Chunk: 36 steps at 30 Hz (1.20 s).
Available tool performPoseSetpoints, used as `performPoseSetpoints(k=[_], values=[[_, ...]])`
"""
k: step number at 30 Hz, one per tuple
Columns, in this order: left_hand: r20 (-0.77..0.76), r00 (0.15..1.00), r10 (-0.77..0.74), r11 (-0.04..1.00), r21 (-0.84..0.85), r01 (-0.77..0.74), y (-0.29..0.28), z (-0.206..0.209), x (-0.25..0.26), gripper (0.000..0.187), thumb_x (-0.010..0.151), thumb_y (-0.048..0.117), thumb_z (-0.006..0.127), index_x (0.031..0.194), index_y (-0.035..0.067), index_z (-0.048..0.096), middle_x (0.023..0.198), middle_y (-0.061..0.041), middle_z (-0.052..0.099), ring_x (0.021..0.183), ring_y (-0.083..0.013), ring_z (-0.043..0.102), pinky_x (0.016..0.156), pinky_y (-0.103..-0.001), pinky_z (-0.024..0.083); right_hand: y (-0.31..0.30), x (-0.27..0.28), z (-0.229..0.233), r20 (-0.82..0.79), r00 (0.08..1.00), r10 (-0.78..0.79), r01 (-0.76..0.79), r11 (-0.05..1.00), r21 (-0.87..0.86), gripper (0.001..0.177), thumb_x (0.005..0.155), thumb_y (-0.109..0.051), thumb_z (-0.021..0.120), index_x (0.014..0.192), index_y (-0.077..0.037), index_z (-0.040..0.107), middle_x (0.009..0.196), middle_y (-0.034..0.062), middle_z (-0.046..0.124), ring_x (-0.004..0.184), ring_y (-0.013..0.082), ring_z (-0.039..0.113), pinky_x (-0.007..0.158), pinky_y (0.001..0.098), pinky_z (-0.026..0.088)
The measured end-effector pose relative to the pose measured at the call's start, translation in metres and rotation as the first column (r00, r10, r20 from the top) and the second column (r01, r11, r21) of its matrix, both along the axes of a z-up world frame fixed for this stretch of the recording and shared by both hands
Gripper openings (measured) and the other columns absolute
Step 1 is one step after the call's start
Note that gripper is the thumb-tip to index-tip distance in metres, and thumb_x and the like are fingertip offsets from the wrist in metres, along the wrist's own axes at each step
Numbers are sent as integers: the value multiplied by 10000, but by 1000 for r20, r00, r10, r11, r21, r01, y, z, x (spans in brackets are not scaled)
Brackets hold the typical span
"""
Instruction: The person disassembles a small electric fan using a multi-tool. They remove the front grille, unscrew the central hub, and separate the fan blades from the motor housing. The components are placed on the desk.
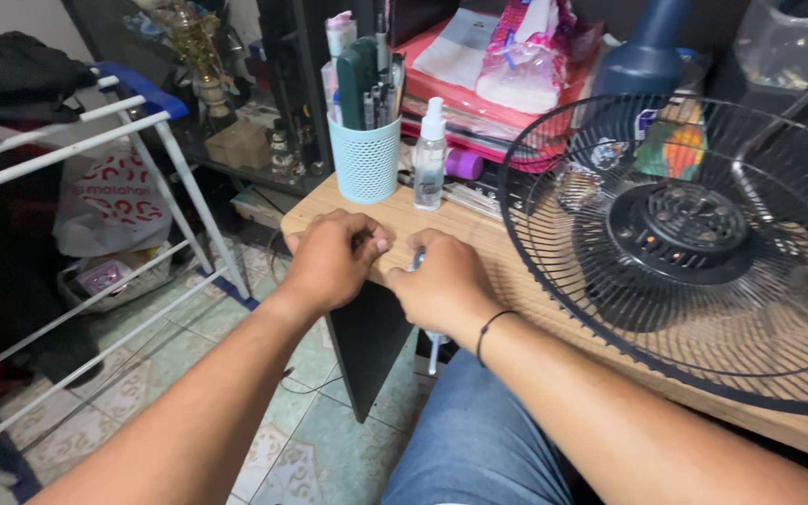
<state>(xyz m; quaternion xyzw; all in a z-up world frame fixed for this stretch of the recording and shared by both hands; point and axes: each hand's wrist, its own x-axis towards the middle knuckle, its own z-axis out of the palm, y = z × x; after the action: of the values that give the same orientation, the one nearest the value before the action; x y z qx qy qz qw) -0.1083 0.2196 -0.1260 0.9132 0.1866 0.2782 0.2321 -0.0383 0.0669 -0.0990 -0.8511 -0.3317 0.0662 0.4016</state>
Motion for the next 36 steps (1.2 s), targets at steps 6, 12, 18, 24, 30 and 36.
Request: performPoseSetpoints(k=[6,12,18,24,30,36], values=[[-11,1000,16,999,-30,-16,0,-3,5,135,888,299,725,967,208,786,918,-28,685,999,-245,603,908,-483,300,-1,-4,20,-280,960,-13,8,1000,-18,560,793,-184,723,1317,-13,626,920,181,783,557,220,756,518,338,594],[136,990,25,1000,-17,-23,-2,-14,5,175,888,296,724,1032,226,797,901,-23,690,996,-243,605,934,-473,297,-4,-7,22,-290,957,-8,7,1000,-3,592,787,-185,717,1347,-31,605,975,163,770,570,221,752,512,333,581],[368,928,61,984,-180,7,-4,-20,-3,145,905,166,706,1039,112,693,896,-8,708,844,-163,680,821,-342,483,-19,-10,22,-380,925,5,83,973,214,565,780,-154,708,1308,11,592,1030,117,727,534,208,718,489,327,574],[529,831,172,966,-254,-38,-19,-34,-40,160,860,43,714,913,34,563,810,-19,635,751,-98,640,712,-249,514,-46,-17,16,-374,926,52,33,976,217,429,788,-136,692,1185,24,673,920,125,750,513,189,694,469,310,530],[432,870,236,927,-369,-68,-55,-20,-60,161,844,77,756,879,46,602,750,3,615,704,-76,578,619,-250,477,-97,-26,5,-14,928,371,-368,923,110,451,759,-107,683,1206,-66,642,890,75,689,792,180,669,721,317,549],[634,769,81,961,-254,108,-99,50,-29,214,941,132,774,1023,51,593,827,23,572,743,-57,524,631,-227,442,-198,-23,-14,92,897,433,-423,899,-111,553,811,-88,665,1351,-146,564,1283,101,547,1220,258,591,992,377,476]])
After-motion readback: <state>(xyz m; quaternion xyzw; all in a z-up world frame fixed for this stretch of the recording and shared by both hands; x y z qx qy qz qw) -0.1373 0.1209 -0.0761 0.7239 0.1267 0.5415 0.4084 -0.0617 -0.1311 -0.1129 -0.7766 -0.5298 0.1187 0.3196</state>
